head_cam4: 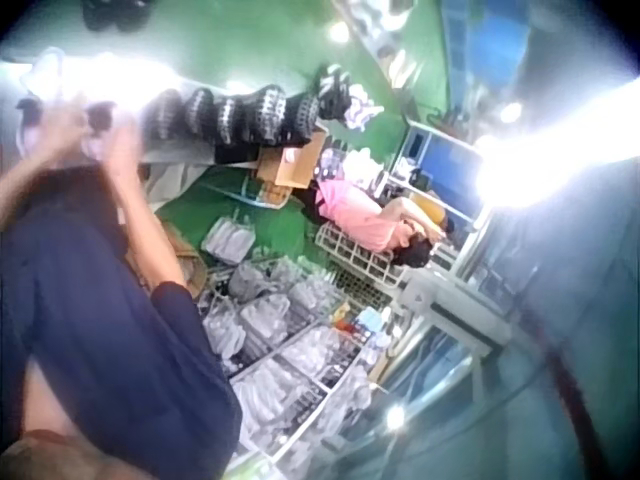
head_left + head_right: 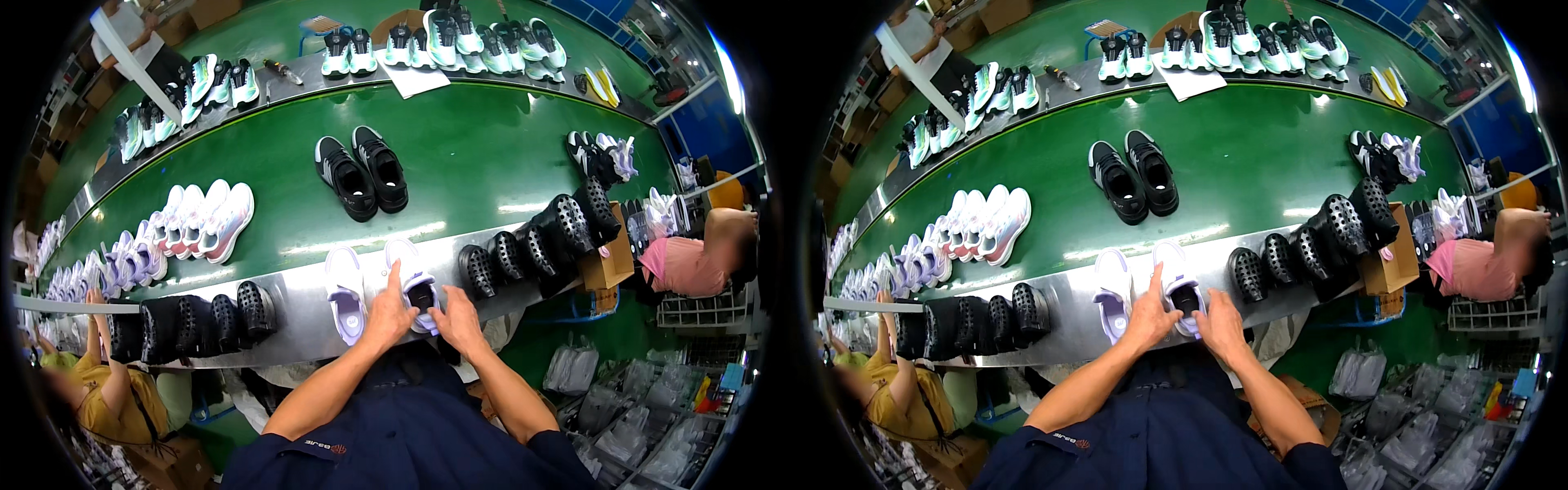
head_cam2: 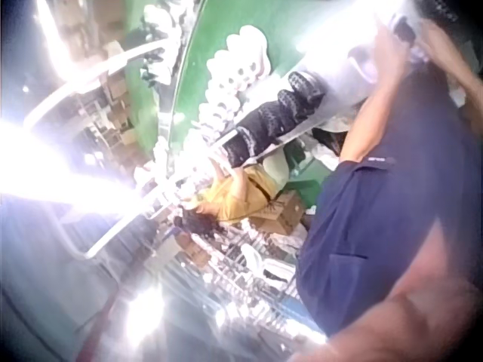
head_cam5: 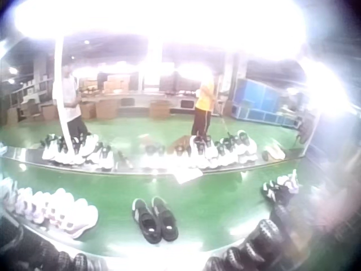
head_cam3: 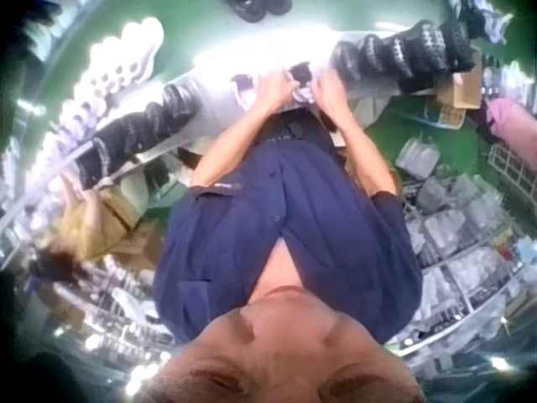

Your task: The person inserts plastic shoe supports into sneakers by hand and places the shoes onto the conveyor belt.

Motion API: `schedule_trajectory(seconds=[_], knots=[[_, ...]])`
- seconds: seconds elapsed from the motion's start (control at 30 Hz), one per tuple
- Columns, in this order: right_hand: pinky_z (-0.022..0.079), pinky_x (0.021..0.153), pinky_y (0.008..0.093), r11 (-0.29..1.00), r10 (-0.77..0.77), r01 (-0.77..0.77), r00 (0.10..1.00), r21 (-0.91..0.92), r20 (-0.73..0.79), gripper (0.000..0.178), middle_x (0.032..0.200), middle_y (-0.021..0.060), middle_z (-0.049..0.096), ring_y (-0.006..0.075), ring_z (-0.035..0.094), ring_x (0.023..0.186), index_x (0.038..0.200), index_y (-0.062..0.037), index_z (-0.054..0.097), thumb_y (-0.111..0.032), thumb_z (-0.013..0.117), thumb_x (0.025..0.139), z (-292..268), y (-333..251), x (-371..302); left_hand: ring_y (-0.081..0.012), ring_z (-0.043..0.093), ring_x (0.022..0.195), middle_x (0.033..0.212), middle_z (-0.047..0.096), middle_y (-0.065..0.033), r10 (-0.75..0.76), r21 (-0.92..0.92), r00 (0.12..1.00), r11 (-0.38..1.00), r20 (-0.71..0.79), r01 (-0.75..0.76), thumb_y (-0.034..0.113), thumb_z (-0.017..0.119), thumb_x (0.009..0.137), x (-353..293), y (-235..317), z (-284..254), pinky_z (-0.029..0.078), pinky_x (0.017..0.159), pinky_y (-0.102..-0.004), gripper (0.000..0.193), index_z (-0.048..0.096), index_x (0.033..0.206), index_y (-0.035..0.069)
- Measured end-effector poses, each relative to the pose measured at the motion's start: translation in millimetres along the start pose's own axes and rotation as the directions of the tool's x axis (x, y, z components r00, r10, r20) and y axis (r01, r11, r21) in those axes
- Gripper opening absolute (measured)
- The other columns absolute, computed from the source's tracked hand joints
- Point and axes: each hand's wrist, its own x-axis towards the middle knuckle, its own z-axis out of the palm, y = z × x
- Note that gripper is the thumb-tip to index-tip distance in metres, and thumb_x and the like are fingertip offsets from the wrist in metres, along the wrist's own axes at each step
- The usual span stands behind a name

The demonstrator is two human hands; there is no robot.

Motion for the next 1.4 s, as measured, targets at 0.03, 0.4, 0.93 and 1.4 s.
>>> schedule_trajectory(seconds=[0.03,0.4,0.93,1.4], knots=[[0.05,0.081,0.0536,0.998,0.045,-0.05,0.991,0.041,0.125,0.038,0.101,0.0276,0.066,0.0463,0.065,0.096,0.112,0.0031,0.056,-0.021,0.072,0.087,5,3,9,-0.0514,0.067,0.093,0.092,0.068,-0.0331,-0.076,-0.01,0.997,0.997,0.015,0.076,0.009,0.075,0.076,0,-1,6,0.051,0.083,-0.0556,0.09,0.028,0.153,0.003],[0.053,0.081,0.0541,0.986,0.082,-0.062,0.988,-0.153,0.13,0.039,0.096,0.0247,0.068,0.0452,0.067,0.09,0.115,-0.0015,0.06,-0.022,0.068,0.083,32,29,45,-0.0428,0.067,0.094,0.101,0.067,-0.0276,0.109,0.312,0.969,0.95,-0.223,-0.035,0.027,0.073,0.087,-81,-8,-27,0.053,0.079,-0.051,0.045,0.06,0.123,0.003],[0.054,0.076,0.0489,0.974,0.122,-0.056,0.947,-0.221,0.298,0.041,0.086,0.025,0.071,0.0421,0.07,0.084,0.097,0.0035,0.066,-0.035,0.075,0.085,-26,-31,34,-0.0349,0.059,0.081,0.087,0.059,-0.0149,0.254,0.402,0.607,0.908,-0.753,0.118,0.017,0.074,0.086,-117,-101,-102,0.048,0.07,-0.0459,0.019,0.065,0.095,0.002],[0.054,0.07,0.0308,0.712,-0.062,-0.323,0.856,0.623,0.514,0.036,0.094,0.0103,0.069,0.0157,0.065,0.08,0.111,0.0051,0.058,-0.029,0.063,0.101,23,-168,-2,-0.0288,0.056,0.079,0.085,0.059,-0.0094,0.482,0.563,0.483,0.826,-0.731,0.028,0.015,0.077,0.077,-151,-42,-157,0.046,0.068,-0.0397,0.025,0.067,0.098,0.004]])
